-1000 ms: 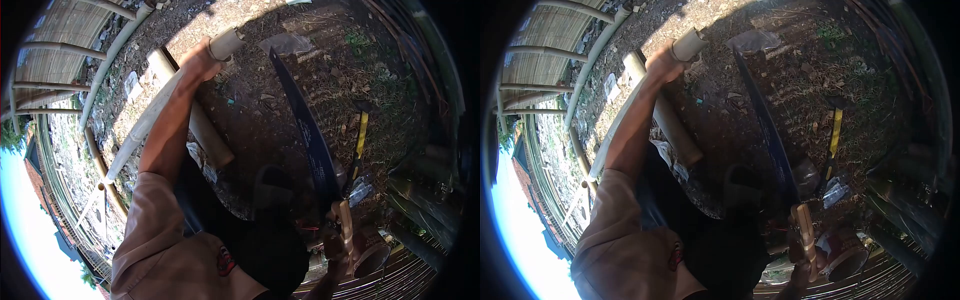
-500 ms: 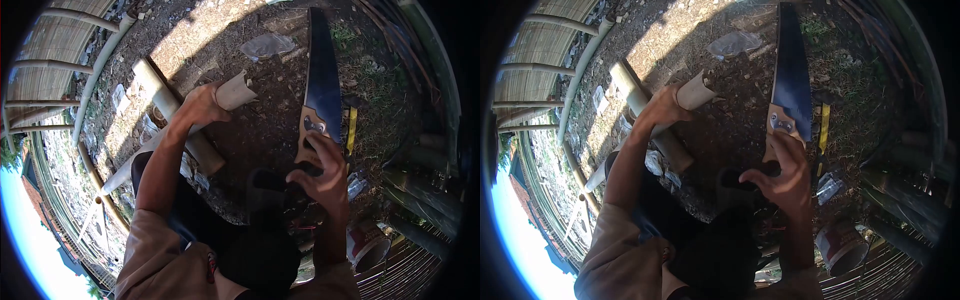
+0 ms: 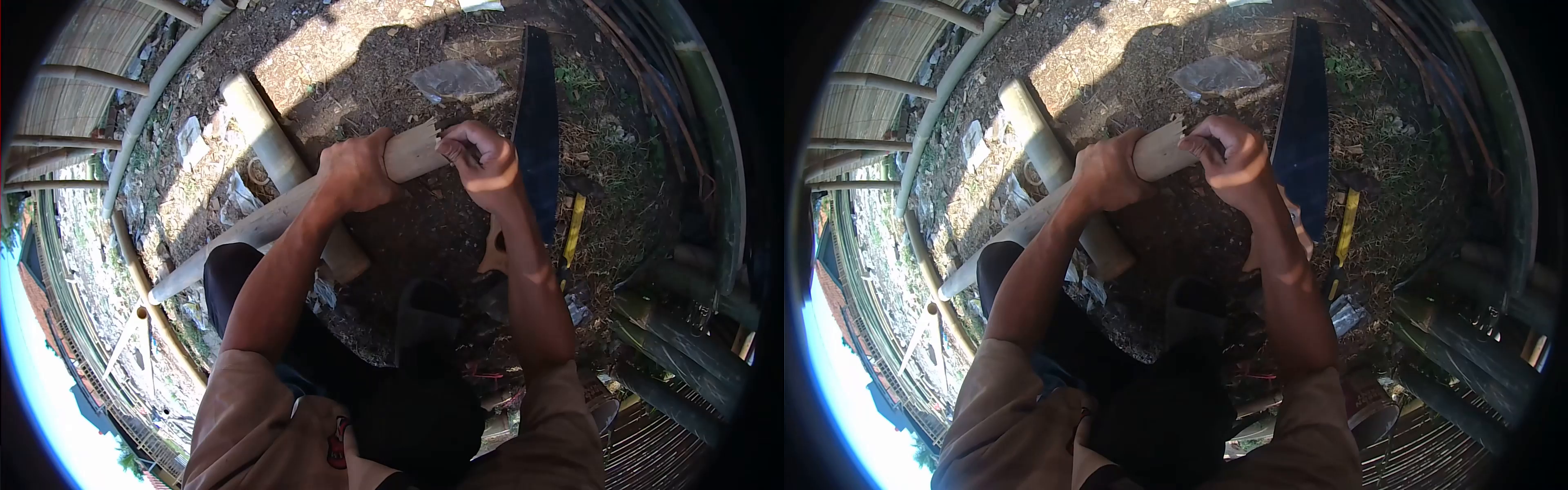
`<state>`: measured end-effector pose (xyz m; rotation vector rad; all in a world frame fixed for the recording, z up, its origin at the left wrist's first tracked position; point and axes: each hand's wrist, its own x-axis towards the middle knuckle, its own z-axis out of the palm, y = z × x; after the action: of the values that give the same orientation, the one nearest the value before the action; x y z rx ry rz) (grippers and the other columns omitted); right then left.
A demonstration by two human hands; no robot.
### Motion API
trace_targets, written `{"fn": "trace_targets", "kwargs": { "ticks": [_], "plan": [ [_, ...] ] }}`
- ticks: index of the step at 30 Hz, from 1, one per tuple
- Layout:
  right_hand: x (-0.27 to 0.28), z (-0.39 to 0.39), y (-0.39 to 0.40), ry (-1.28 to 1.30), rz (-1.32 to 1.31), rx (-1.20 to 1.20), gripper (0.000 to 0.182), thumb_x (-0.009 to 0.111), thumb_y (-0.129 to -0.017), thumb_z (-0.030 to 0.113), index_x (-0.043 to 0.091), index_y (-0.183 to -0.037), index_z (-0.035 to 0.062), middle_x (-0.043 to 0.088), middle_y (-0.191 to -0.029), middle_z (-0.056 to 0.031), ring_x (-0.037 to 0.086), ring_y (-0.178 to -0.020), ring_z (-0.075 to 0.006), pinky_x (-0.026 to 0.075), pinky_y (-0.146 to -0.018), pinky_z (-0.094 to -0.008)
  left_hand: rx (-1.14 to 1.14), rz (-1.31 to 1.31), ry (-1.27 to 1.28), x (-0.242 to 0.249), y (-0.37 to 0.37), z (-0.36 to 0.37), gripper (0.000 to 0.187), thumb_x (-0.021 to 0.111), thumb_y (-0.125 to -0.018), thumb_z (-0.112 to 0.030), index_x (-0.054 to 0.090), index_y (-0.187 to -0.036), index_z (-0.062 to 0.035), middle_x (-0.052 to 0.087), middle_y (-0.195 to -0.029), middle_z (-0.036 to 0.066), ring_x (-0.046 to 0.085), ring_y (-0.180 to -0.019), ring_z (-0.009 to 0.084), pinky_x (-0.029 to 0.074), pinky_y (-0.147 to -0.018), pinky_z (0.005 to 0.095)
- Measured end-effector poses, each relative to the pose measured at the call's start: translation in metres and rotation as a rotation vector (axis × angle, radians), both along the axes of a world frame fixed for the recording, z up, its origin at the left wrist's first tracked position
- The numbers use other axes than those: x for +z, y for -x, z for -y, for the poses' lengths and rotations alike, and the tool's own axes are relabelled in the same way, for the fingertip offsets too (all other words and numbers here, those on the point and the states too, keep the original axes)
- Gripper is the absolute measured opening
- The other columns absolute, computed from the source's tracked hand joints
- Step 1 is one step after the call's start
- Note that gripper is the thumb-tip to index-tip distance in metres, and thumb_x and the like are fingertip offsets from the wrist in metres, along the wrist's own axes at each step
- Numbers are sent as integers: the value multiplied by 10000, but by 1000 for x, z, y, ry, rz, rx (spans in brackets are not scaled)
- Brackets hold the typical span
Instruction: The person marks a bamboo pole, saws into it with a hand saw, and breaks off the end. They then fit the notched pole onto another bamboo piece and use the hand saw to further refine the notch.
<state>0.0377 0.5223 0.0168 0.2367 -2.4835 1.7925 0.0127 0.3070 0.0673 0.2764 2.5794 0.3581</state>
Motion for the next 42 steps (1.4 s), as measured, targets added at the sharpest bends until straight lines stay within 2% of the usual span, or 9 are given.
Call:
{"fn": "trace_targets", "kwargs": {
  "ticks": [7, 16, 20, 28, 33, 34, 37, 38, 42],
  "plan": [
    [13, 4, -17, -226, -135, -187, 216, 867, -797, 25, 668, -878, 0, 704, -823, -143, 711, -715, -275, 529, -623, -364, 13, -151, -55, -31, -11, -10, 629, 854, -672, -293, 636, -1243, -144, 759, -1051, 189, 728, -1019, 399, 557, -904, 506],
    [54, 57, -100, -286, -178, -238, 221, 828, -844, 123, 630, -857, 28, 632, -892, -125, 661, -796, -328, 521, -664, -454, 26, -129, -53, -6, 6, -6, 593, 826, -716, -307, 635, -1232, -87, 752, -1090, 202, 723, -1056, 394, 571, -925, 476],
    [25, 27, -160, -295, 72, -312, 282, 864, -814, 186, 711, -995, 32, 650, -980, -119, 689, -880, -309, 542, -692, -436, -60, 193, -366, -22, 34, 38, 781, 953, -565, -232, 694, -1274, -33, 767, -1070, 145, 732, -991, 252, 553, -922, 367],
    [-39, 38, -239, -385, 163, -291, 419, 840, -831, 293, 726, -1154, 52, 632, -995, -107, 639, -918, -314, 534, -821, -442, 76, 539, -370, -26, 63, 48, 698, 929, -667, -125, 666, -1301, 0, 763, -1087, 93, 714, -988, 208, 547, -921, 341],
    [-64, 47, -257, -362, 109, -315, 416, 825, -845, 304, 720, -1135, 24, 609, -1012, -138, 607, -940, -342, 529, -824, -454, 342, 282, -738, -22, 59, 70, 631, 924, -789, -159, 654, -1334, 9, 747, -1180, 135, 701, -1049, 195, 542, -960, 312],
    [-64, 48, -256, -373, 121, -350, 417, 819, -850, 305, 717, -1127, 11, 604, -1016, -147, 603, -939, -348, 530, -819, -452, 271, 170, -679, -23, 56, 74, 585, 851, -900, -277, 640, -1360, 16, 742, -1211, 139, 697, -1100, 229, 534, -989, 342],
    [-64, 48, -255, -399, 105, -362, 395, 800, -867, 297, 714, -1102, -8, 606, -1010, -145, 605, -933, -343, 534, -812, -446, 288, -106, -502, -40, 53, 78, 592, 760, -966, -404, 642, -1340, 39, 742, -1219, 148, 688, -1142, 250, 522, -1017, 369],
    [-64, 48, -254, -396, 104, -358, 395, 800, -867, 297, 714, -1102, -8, 606, -1010, -145, 605, -933, -343, 534, -812, -446, 222, -220, -472, -49, 53, 76, 728, 721, -942, -566, 619, -1361, 20, 741, -1209, 197, 704, -1152, 317, 536, -1009, 417],
    [-64, 47, -252, -379, 134, -324, 360, 814, -838, 227, 715, -1082, -18, 614, -996, -154, 605, -927, -348, 527, -801, -441, -109, -351, -172, -25, 57, 48, 894, 887, -756, -572, 571, -1420, -65, 734, -1181, 257, 732, -1093, 400, 588, -925, 462]
  ]
}}
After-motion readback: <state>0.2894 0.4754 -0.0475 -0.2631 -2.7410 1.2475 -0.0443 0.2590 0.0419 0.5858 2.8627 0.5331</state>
